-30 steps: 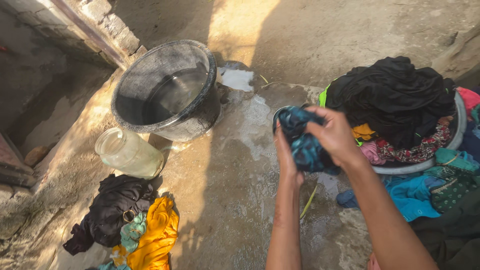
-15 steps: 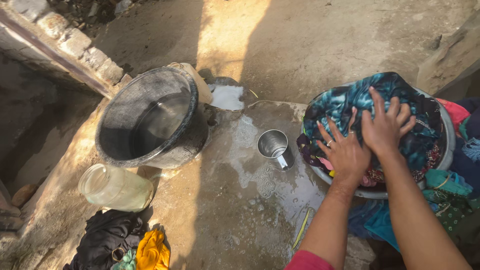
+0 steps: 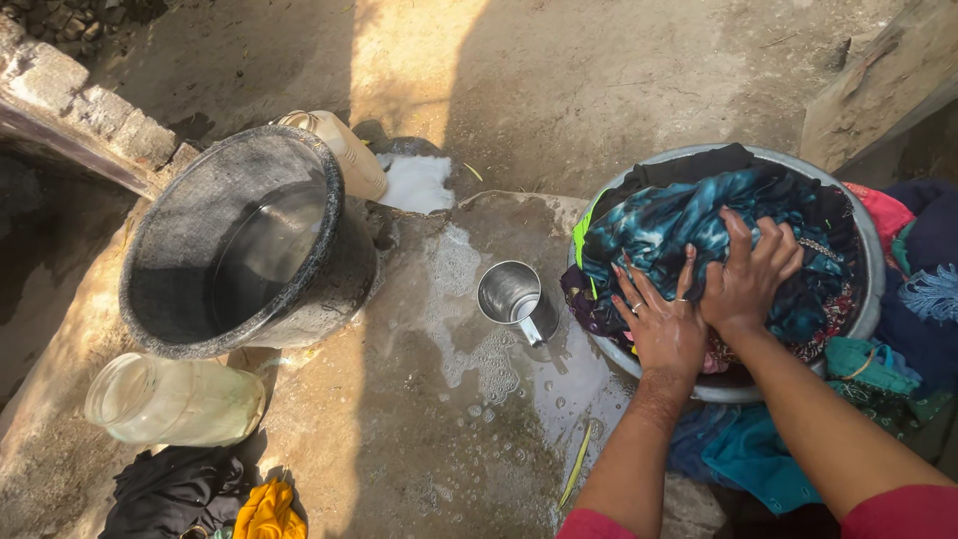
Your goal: The person hand-washes clothes on a wet concrete slab outdoors. They scrub a dark garment with soapy hands, scoop water from a large basin with a metal mug, pour it over a yellow garment, and repeatedly wring and scrub the yellow and green garments on the ground.
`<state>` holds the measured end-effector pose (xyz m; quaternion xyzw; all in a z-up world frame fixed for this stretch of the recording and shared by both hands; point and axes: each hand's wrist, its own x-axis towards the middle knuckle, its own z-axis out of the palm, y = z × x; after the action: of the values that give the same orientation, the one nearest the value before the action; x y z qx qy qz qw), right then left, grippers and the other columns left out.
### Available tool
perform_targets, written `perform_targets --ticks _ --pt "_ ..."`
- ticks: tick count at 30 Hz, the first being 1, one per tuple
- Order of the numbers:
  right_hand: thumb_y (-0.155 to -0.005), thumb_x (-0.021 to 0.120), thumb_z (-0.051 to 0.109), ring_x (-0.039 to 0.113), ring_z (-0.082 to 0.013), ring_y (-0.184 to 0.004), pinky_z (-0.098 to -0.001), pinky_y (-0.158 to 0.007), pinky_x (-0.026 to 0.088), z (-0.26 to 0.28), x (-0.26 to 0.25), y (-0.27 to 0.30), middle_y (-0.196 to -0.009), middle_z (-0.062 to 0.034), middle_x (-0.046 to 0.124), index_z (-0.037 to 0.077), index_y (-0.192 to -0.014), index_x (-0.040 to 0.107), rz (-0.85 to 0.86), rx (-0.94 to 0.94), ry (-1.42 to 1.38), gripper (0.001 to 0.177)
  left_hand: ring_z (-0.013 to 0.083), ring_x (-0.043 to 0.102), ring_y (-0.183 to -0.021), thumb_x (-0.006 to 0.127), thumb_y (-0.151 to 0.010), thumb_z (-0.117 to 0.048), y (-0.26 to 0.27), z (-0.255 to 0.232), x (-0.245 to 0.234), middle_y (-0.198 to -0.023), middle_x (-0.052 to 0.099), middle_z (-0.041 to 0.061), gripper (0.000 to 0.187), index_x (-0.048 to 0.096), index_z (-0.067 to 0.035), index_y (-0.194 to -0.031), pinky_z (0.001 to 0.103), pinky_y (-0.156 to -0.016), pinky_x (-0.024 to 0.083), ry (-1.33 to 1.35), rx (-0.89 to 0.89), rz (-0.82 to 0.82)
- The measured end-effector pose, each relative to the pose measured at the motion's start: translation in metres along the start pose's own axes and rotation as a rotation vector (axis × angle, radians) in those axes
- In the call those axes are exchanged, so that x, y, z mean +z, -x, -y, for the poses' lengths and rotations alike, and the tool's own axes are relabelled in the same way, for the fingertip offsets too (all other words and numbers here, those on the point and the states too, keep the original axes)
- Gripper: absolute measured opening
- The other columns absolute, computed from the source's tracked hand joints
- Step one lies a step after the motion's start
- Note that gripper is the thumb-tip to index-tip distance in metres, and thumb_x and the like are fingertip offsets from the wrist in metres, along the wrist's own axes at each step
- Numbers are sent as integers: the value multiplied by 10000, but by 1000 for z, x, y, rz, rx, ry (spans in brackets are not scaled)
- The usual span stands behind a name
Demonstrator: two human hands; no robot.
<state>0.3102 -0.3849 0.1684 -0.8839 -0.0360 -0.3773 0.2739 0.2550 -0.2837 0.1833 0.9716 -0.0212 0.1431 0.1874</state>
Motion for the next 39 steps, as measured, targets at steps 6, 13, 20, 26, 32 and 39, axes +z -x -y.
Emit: perform_targets --ticks 6,13,20,26,32,39 --pt "-989 577 331 303 -476 -1447 -682 -1203 159 12 -15 -11 -1502 -236 399 208 -1575 503 112 36 27 604 576 99 -1535 645 -932 -367 12 17 -55 -1689 52 362 821 196 -451 -1614 713 -1120 261 212 16 176" --pt "-769 747 378 280 -545 -1372 -698 -1047 152 101 -54 -49 -1481 -385 347 159 -1517 550 164 184 263 803 517 109 -1574 667 -949 -335 7 80 -127 -1714 127 258 557 518 -356 -1485 636 -1213 217 -25 143 105" --pt "-877 671 455 546 -441 -1343 -554 -1005 500 219 -50 -130 -1457 -241 581 186 -1486 561 864 155 500 675 463 -4 -1574 671 -913 -432 0 174 -237 -1692 117 223 604 503 -293 -1477 620 -1226 90 -349 -30 183" --pt "-976 597 457 583 -324 -1331 -504 -1045 509 311 12 -115 -1482 -98 577 228 -1586 360 1159 -343 595 693 452 -65 -1554 660 -922 -453 55 248 -270 -1692 20 211 736 350 -312 -1574 635 -1214 28 -302 -274 209" --pt "-926 638 419 605 -360 -1309 -495 -1032 530 323 57 -12 -1643 -148 334 326 -1567 359 1204 -670 582 705 382 -85 -1581 638 -934 -520 79 275 -271 -1719 -25 155 776 298 -308 -1598 640 -1231 -41 -378 -349 327" --pt "-945 615 382 545 -343 -1373 -521 -1055 497 380 89 50 -1678 -120 296 279 -1543 411 1143 -873 468 641 368 -50 -1585 603 -926 -568 131 343 -274 -1721 2 129 747 335 -313 -1575 626 -1233 -12 -397 -533 363"
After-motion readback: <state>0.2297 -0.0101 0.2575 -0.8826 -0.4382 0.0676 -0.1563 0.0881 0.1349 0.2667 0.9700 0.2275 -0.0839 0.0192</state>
